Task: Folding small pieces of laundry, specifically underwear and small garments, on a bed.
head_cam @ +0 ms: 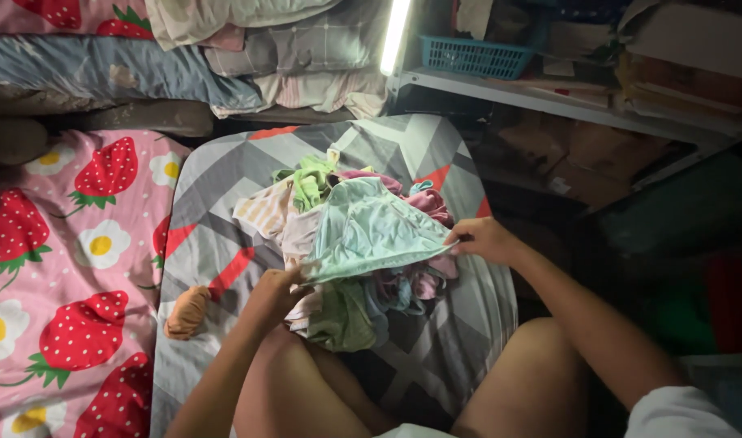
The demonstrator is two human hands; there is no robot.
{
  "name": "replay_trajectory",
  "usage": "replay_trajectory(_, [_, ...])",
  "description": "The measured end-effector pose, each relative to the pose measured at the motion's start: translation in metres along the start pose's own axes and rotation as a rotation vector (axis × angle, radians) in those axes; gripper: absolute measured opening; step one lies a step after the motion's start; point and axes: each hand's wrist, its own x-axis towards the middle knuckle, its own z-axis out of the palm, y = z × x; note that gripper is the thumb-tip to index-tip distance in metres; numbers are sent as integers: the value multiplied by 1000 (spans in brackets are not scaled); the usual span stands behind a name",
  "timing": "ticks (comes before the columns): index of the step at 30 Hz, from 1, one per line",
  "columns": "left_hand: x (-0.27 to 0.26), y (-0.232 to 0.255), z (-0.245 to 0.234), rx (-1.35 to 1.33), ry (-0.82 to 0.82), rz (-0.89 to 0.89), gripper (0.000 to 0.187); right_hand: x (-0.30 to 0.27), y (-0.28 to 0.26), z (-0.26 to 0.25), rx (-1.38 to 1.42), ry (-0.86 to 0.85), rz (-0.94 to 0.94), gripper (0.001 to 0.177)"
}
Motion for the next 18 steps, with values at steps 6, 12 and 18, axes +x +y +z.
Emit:
replay_trajectory(6, [13, -37, 15, -673, 73, -229, 23, 21, 36, 5, 327, 59, 69, 20])
replay_trajectory(12, [25, -67, 43, -787, 183, -333, 24, 43, 46, 36, 363, 192, 286, 18])
replay_trajectory(18, [29, 27, 21, -308, 361, -624, 40, 42, 22, 54, -120, 311, 192, 11])
